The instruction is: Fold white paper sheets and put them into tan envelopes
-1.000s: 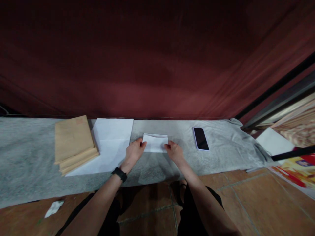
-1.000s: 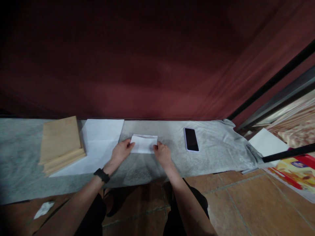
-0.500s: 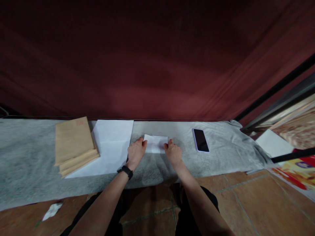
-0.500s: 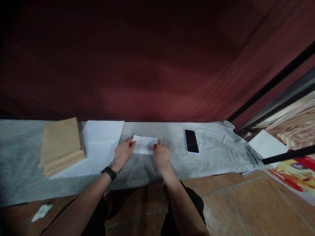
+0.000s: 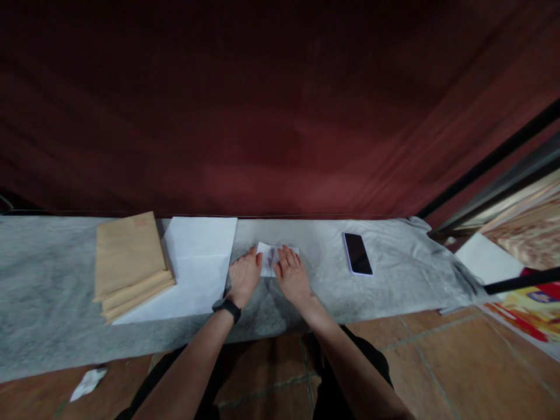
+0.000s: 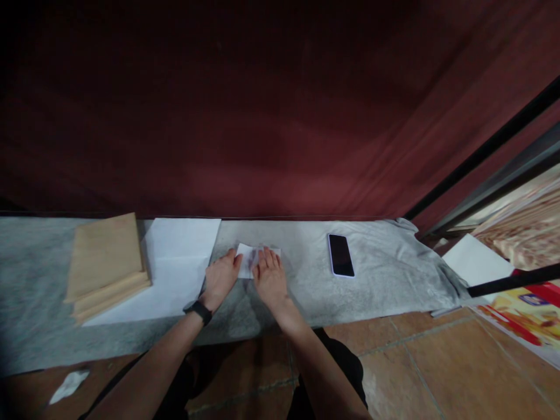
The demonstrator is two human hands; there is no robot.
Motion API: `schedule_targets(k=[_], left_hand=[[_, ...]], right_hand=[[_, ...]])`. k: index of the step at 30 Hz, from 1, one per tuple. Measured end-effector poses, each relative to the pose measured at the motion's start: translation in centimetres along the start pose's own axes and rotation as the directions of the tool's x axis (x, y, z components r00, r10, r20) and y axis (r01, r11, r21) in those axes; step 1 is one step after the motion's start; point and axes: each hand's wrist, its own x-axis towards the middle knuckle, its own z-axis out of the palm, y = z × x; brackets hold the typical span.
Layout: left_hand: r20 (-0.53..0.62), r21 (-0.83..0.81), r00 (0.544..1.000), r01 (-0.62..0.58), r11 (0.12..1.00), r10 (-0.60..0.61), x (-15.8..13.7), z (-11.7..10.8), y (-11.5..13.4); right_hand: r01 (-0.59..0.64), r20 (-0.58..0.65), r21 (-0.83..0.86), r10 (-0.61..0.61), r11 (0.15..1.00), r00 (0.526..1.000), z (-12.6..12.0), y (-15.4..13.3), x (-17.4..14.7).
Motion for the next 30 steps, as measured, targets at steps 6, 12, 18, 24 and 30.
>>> schedule_targets(k=[6,12,18,24,30], left_hand=[[-0.023,0.008,0.999,-0.025,1.0,0.025,0.0,0.3,-0.1],[-0.008,0.012,1.0,-0.016,1.0,0.016,-0.1,0.1,0.0],[-0.13,-0.021,0.988,-0.089,0.996,0.085,-0.2,0.0,0.5],[-0.139,-0.186,0.909,-0.415,0.891,0.394,-1.1,2.9,1.9],[-0.096,-0.147,0.926,-0.376,0.915,0.365,-1.4,4.7,1.4]], right_hand=[[-0.027,0.028,-0.041,0.029,0.999,0.999,1.8,-0.2,-0.9],[-0.06,0.017,-0.076,0.062,0.995,0.998,2.4,-0.3,-1.0],[-0.066,0.014,-0.068,0.068,0.995,0.998,2.5,-0.3,-0.9],[-0.043,0.091,-0.096,0.052,0.994,0.995,2.1,-0.3,-0.8],[-0.062,0.087,-0.082,0.069,0.995,0.994,2.0,0.3,-0.7]])
